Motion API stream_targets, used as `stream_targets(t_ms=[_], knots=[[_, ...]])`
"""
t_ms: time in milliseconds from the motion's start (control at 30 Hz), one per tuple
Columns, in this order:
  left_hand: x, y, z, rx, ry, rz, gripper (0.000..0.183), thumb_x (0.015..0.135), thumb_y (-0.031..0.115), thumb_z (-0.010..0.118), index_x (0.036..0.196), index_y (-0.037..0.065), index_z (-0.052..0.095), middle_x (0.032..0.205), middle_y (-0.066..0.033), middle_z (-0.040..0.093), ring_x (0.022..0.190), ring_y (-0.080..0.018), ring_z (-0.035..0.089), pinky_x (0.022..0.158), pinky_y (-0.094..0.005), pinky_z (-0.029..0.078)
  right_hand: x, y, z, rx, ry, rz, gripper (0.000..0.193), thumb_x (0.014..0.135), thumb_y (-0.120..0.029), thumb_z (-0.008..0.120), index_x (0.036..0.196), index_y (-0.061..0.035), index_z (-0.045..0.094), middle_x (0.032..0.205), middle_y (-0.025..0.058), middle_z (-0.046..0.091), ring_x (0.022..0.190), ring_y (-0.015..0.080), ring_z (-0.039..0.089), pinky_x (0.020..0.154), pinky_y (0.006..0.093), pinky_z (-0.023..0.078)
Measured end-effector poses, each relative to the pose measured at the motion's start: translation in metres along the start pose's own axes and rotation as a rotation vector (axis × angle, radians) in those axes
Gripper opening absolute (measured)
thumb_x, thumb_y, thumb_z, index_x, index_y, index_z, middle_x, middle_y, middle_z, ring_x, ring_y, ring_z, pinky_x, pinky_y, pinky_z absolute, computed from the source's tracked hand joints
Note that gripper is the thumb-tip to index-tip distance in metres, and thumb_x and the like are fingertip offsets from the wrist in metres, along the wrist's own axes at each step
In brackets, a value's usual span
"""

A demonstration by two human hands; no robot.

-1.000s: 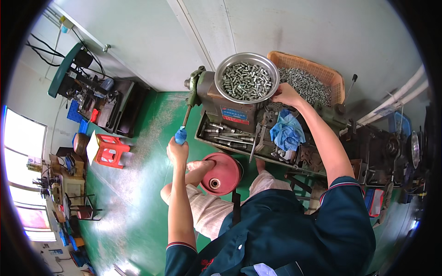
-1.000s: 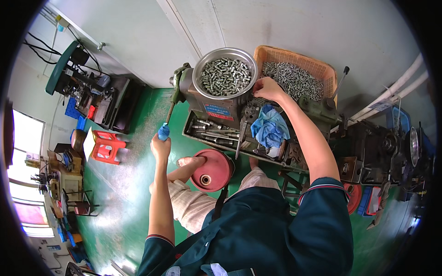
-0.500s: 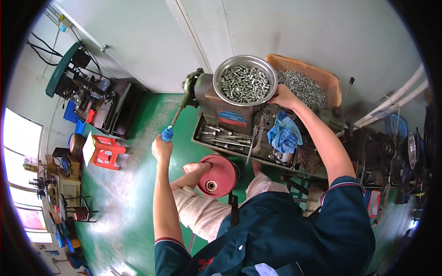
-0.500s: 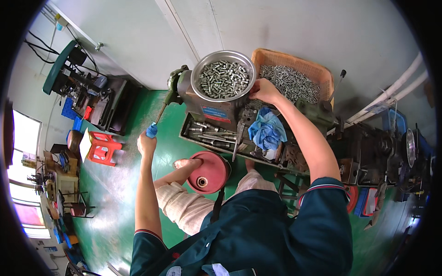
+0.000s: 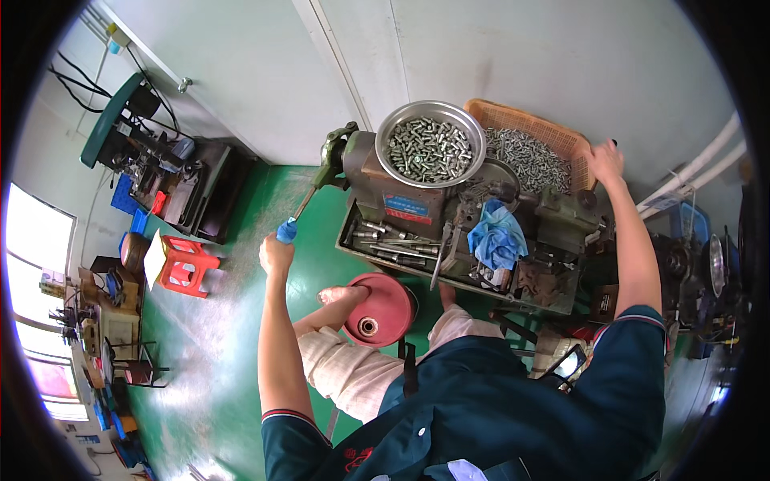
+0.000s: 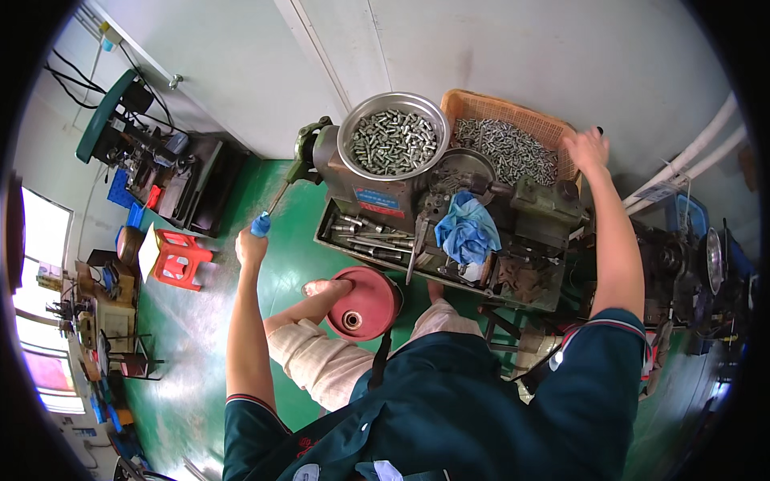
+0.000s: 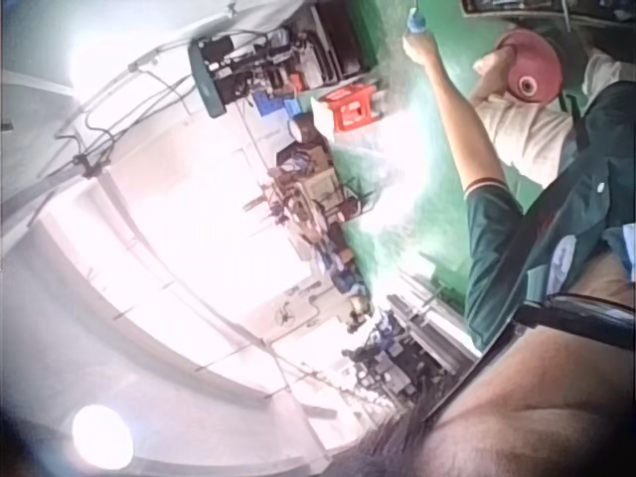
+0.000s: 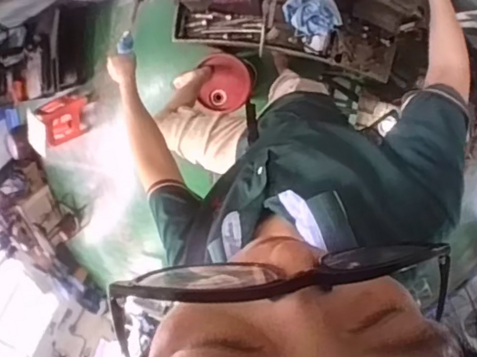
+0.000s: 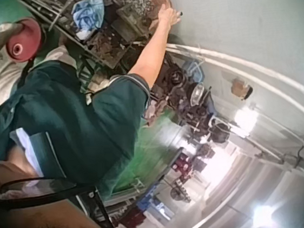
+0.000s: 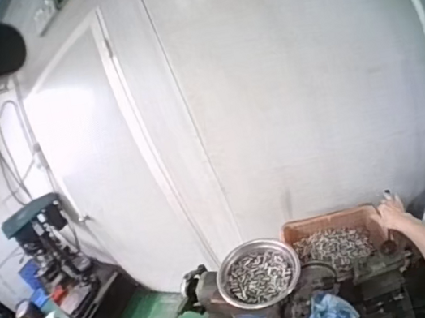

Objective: The person processes metal pins using a machine by inserting pins into the machine by hand and operating the levers to machine each piece.

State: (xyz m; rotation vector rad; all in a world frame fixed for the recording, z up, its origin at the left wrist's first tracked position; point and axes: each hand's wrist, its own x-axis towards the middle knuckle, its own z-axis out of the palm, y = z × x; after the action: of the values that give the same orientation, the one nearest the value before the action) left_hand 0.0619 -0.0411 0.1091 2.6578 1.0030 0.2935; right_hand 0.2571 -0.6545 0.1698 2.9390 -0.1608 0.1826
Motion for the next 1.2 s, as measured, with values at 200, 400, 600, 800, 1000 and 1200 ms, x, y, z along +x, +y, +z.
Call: stream_targets(t_ms=[200, 400, 600, 800, 1000, 1200], knots=[[0.003, -0.006, 0.004, -0.032, 0.022, 0.052, 0.016, 0.065, 0.017, 0.053, 0.076, 0.007, 0.059, 0.077, -0.0189, 0.058, 0.077, -0.0354, 0.055, 0.068, -0.0413, 0.044, -0.081, 0.069, 0.030, 0.050, 0.299, 0.079, 0.039, 0.081, -0.042, 0.041, 0.084, -0.0059, 0.056, 0.100, 0.0065, 0.052, 0.112, 0.0246, 0.036, 0.089, 0.0447, 0.026], [0.001, -0.003, 0.003, -0.029, 0.022, 0.061, 0.016, 0.065, 0.017, 0.053, 0.076, 0.008, 0.059, 0.076, -0.0187, 0.058, 0.076, -0.0362, 0.055, 0.067, -0.0412, 0.044, -0.139, 0.071, -0.007, 0.006, 0.160, 0.076, 0.046, 0.077, -0.048, 0.046, 0.066, -0.0031, 0.053, 0.072, 0.0141, 0.056, 0.080, 0.0307, 0.052, 0.070, 0.0404, 0.039], [0.000, -0.002, 0.002, -0.042, 0.020, 0.057, 0.015, 0.066, 0.018, 0.053, 0.076, 0.009, 0.060, 0.076, -0.0186, 0.058, 0.076, -0.0360, 0.055, 0.067, -0.0413, 0.044, -0.147, 0.075, -0.004, 0.017, 0.185, 0.073, 0.055, 0.074, -0.053, 0.046, 0.058, -0.0010, 0.053, 0.057, 0.0190, 0.054, 0.060, 0.0358, 0.054, 0.054, 0.0416, 0.043], [-0.001, -0.001, 0.001, -0.024, 0.022, 0.060, 0.015, 0.065, 0.017, 0.053, 0.076, 0.009, 0.060, 0.075, -0.0186, 0.058, 0.075, -0.0360, 0.055, 0.067, -0.0413, 0.044, -0.149, 0.070, -0.009, 0.003, 0.138, 0.108, 0.058, 0.074, -0.056, 0.045, 0.062, -0.0004, 0.057, 0.060, 0.0203, 0.055, 0.062, 0.0352, 0.055, 0.056, 0.0411, 0.044], [0.002, -0.006, 0.005, -0.030, 0.039, 0.092, 0.015, 0.064, 0.016, 0.053, 0.075, 0.008, 0.060, 0.074, -0.0189, 0.058, 0.074, -0.0362, 0.055, 0.066, -0.0412, 0.044, -0.148, 0.072, -0.007, -0.007, 0.148, 0.099, 0.057, 0.074, -0.055, 0.045, 0.063, -0.0003, 0.058, 0.060, 0.0204, 0.055, 0.061, 0.0350, 0.056, 0.056, 0.0408, 0.044], [0.002, -0.004, 0.004, -0.029, 0.042, 0.096, 0.015, 0.064, 0.015, 0.053, 0.075, 0.008, 0.060, 0.074, -0.0191, 0.058, 0.073, -0.0362, 0.055, 0.066, -0.0412, 0.044, -0.148, 0.070, -0.009, -0.007, 0.135, 0.105, 0.058, 0.074, -0.055, 0.044, 0.062, 0.0002, 0.058, 0.060, 0.0202, 0.055, 0.062, 0.0348, 0.056, 0.056, 0.0406, 0.044]])
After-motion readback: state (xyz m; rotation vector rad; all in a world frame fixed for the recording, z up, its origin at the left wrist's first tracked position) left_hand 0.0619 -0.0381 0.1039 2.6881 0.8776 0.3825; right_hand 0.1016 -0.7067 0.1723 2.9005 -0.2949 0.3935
